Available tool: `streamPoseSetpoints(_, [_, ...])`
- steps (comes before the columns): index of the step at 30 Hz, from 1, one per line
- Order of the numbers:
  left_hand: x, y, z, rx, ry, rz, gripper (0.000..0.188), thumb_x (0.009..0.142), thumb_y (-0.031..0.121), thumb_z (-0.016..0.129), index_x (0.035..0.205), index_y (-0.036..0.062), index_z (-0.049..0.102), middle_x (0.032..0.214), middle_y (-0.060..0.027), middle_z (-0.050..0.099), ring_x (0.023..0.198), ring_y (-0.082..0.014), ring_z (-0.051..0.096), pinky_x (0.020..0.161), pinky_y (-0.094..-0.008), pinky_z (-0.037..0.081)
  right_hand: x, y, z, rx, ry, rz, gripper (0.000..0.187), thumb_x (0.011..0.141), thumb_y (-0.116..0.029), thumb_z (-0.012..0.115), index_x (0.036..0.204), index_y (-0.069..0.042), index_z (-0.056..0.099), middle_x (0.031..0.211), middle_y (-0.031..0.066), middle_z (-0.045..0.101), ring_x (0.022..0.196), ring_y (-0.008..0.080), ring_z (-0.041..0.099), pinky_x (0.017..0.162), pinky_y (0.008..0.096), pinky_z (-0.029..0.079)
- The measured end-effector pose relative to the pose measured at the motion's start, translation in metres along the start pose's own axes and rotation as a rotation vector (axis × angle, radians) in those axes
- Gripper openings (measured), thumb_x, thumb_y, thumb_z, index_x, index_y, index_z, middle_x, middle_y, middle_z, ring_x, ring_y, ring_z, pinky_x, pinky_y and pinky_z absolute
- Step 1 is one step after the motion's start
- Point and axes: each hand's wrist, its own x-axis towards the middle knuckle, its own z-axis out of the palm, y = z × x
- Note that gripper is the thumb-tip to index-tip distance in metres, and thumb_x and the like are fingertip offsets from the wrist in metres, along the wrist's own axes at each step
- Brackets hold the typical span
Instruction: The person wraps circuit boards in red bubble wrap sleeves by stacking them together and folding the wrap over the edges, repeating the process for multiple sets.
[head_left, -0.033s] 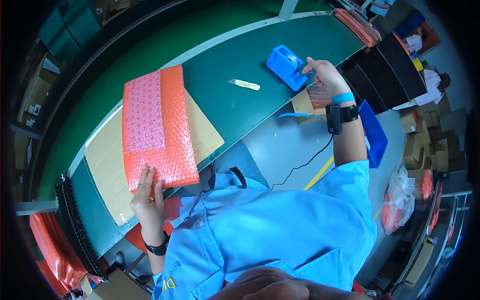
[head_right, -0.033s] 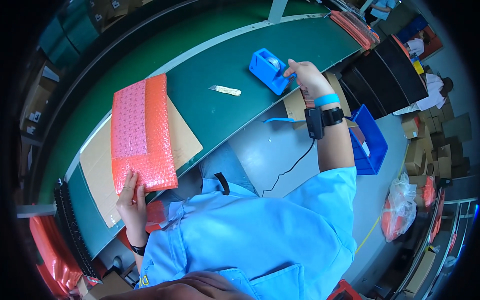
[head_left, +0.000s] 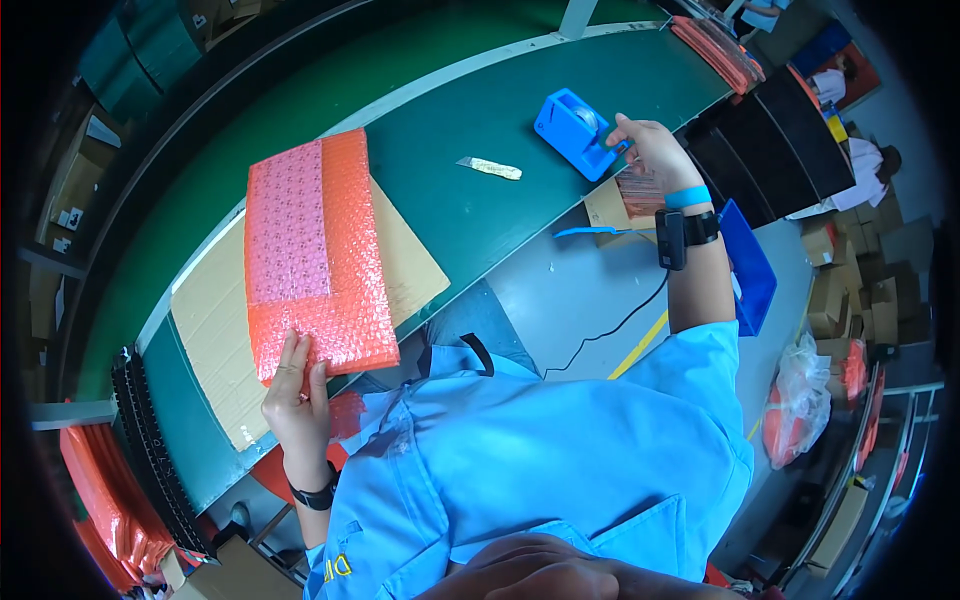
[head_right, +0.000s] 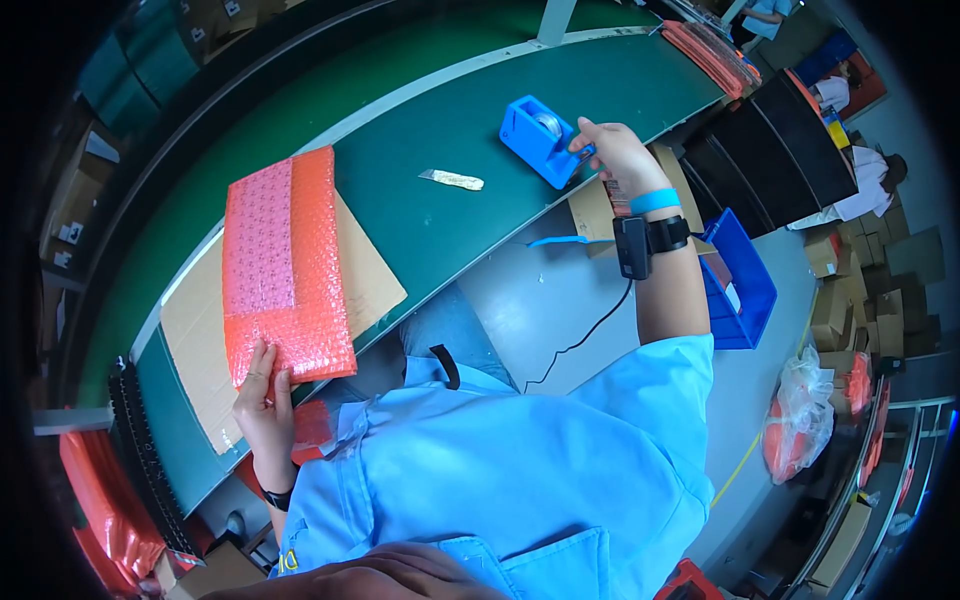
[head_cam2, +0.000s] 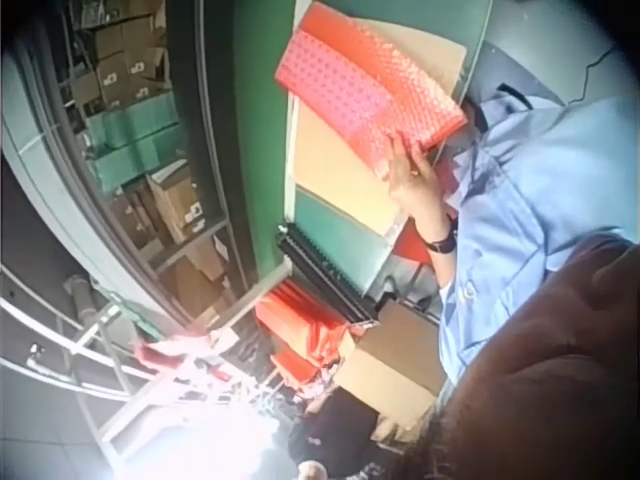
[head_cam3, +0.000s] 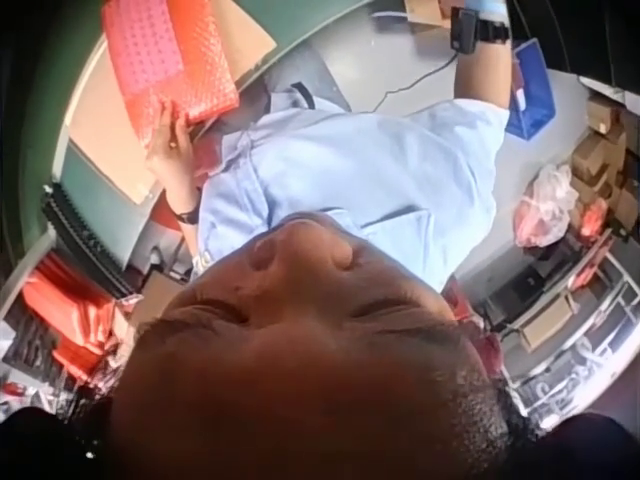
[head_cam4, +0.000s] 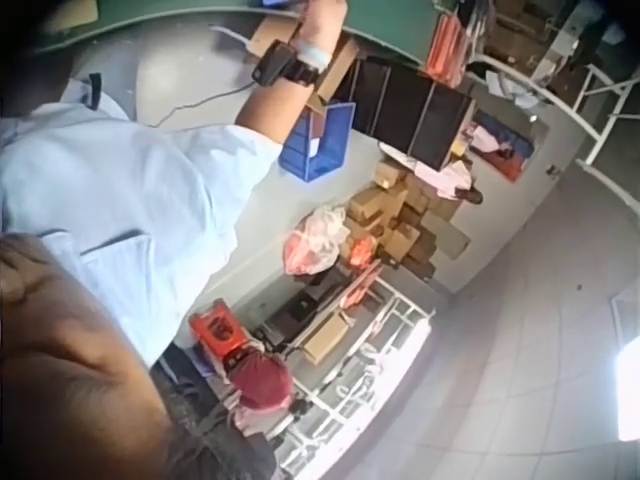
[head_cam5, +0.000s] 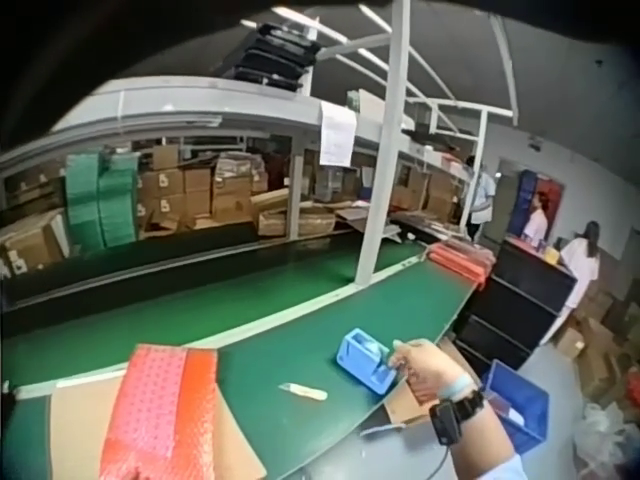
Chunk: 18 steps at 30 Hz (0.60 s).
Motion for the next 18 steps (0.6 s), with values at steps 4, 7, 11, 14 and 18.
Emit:
streamPoseSetpoints(4, [0.002,0.000,-0.002,-0.057,-0.051,-0.050,0.033,0.091,0.004,0.067,0.124,0.0009,0.068,0.132,-0.0218,0.062,0.120,-0.0332,0.064,0.101,-0.0386,0.049,-0.003,0.022,0.001,0.444,0.062,0.047,0.046,0.101,-0.047,0.055,0.097,-0.003,0.070,0.092,0.0052,0.064,0.079,0.0141,0.061,0.077,0.0298,0.056])
streamPoseSetpoints(7, [0.000,0.000,-0.002,-0.057,-0.055,-0.075,0.033,0.092,0.004,0.067,0.124,0.0001,0.067,0.132,-0.0219,0.062,0.121,-0.0328,0.063,0.102,-0.0383,0.049,-0.013,0.038,0.000,0.699,0.155,0.078,0.044,0.100,-0.046,0.057,0.098,-0.003,0.069,0.095,0.0087,0.068,0.087,0.0193,0.069,0.081,0.0342,0.060])
streamPoseSetpoints(11, [0.000,-0.003,0.000,-0.080,-0.043,-0.062,0.032,0.092,0.004,0.066,0.124,-0.0009,0.067,0.133,-0.0220,0.062,0.122,-0.0323,0.063,0.102,-0.0378,0.048,-0.031,0.054,0.002,1.117,0.019,-0.038,0.037,0.098,-0.041,0.062,0.099,-0.004,0.067,0.102,0.0164,0.071,0.098,0.0272,0.071,0.086,0.0384,0.061])
streamPoseSetpoints(14, [0.001,-0.004,0.001,-0.090,-0.046,-0.065,0.032,0.092,0.003,0.066,0.123,-0.0013,0.067,0.133,-0.0221,0.062,0.122,-0.0321,0.063,0.102,-0.0376,0.048,-0.035,0.065,0.015,1.080,0.142,-0.056,0.027,0.096,-0.030,0.067,0.098,-0.003,0.066,0.108,0.0203,0.071,0.101,0.0310,0.071,0.088,0.0393,0.060])
streamPoseSetpoints(18, [0.001,-0.004,0.001,-0.086,-0.045,-0.062,0.032,0.092,0.003,0.066,0.123,-0.0017,0.067,0.133,-0.0224,0.062,0.122,-0.0321,0.063,0.102,-0.0374,0.048,-0.021,0.086,0.022,1.091,0.148,-0.091,0.016,0.093,-0.016,0.069,0.085,-0.003,0.064,0.101,0.0179,0.072,0.091,0.0288,0.072,0.080,0.0338,0.060])
